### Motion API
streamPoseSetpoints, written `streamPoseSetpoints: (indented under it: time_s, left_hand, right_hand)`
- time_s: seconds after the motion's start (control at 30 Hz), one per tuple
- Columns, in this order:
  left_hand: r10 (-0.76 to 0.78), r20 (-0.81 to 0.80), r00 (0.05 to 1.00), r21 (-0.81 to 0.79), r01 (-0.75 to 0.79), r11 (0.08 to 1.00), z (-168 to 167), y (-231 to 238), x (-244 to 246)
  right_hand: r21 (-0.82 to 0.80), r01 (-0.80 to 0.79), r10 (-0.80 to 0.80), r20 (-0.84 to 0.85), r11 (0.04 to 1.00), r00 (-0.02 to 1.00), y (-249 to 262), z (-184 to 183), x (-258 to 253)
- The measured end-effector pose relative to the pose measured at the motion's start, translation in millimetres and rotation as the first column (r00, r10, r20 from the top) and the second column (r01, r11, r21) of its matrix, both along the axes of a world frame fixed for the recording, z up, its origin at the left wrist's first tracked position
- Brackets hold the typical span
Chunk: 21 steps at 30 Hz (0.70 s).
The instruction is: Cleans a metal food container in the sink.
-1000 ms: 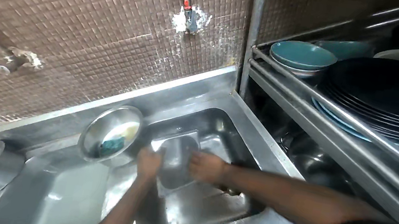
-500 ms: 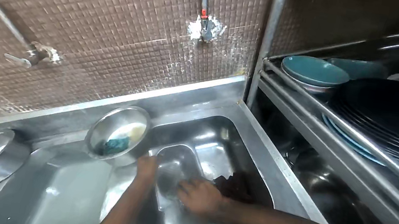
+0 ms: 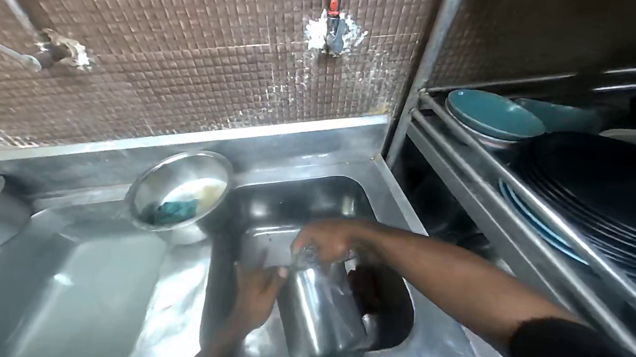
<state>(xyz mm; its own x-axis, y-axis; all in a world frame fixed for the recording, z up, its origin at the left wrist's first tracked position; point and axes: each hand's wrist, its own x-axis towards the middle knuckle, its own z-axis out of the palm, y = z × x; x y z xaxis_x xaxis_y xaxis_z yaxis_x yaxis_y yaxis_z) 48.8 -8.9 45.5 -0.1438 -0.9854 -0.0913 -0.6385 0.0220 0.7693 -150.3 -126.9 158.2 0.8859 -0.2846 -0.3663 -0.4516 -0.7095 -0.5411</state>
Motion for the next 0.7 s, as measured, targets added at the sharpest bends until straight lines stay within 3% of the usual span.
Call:
streamPoseSetpoints:
  time_s: [0.07,0.13,0.23,0.3,0.33,0.4,0.5,0.57,0.6,0.7]
  left_hand:
    - [-0.133,-0.038,0.99,-0.041,0.132,0.99,-12.5,-6.8,-3.3]
    - [-0.145,-0.08,0.986,-0.021,0.144,0.989,-26.4,-21.1,-9.4]
    - [0.032,0.006,0.999,0.149,-0.032,0.988,-24.7,-33.9,-20.0]
    - [0.233,-0.073,0.97,0.247,-0.209,0.946,-31.4,-36.7,-23.7]
    - [0.328,-0.149,0.933,0.276,-0.279,0.92,-34.6,-39.2,-24.8]
    - [0.406,-0.263,0.875,0.282,-0.333,0.9,-39.0,-41.7,-24.8]
    - [0.281,-0.264,0.923,0.172,-0.241,0.955,-25.4,-36.5,-17.5]
    - [0.199,-0.263,0.944,0.107,-0.176,0.979,-12.0,-29.0,-5.0]
    - [0.202,-0.287,0.936,0.109,-0.178,0.978,-4.2,-23.7,1.2]
    - [0.388,-0.467,0.794,0.181,-0.344,0.921,2.6,-13.2,12.6]
  right_hand:
    - [0.048,0.054,-0.057,0.067,0.997,0.996,-12.4,-14.1,-12.6]
    - [0.068,0.197,-0.205,0.145,0.978,0.968,-20.3,-30.1,-22.7]
    - [0.059,0.597,-0.593,0.234,0.8,0.771,-22.2,-56.8,-32.9]
    - [0.05,0.736,-0.72,0.262,0.675,0.643,-7.1,-75.3,-33.0]
    - [0.055,0.717,-0.706,0.242,0.695,0.666,7.4,-80.4,-29.8]
    - [-0.007,0.555,-0.543,0.202,0.831,0.815,41.6,-100.0,-18.5]
    - [-0.143,0.445,-0.401,0.257,0.884,0.879,51.1,-108.0,-6.5]
    - [0.011,0.515,-0.494,0.303,0.857,0.815,27.3,-97.4,-7.3]
    - [0.163,0.541,-0.563,0.309,0.825,0.766,14.3,-93.8,-9.4]
    - [0.658,0.488,-0.775,0.24,0.573,0.585,-8.4,-91.4,-18.3]
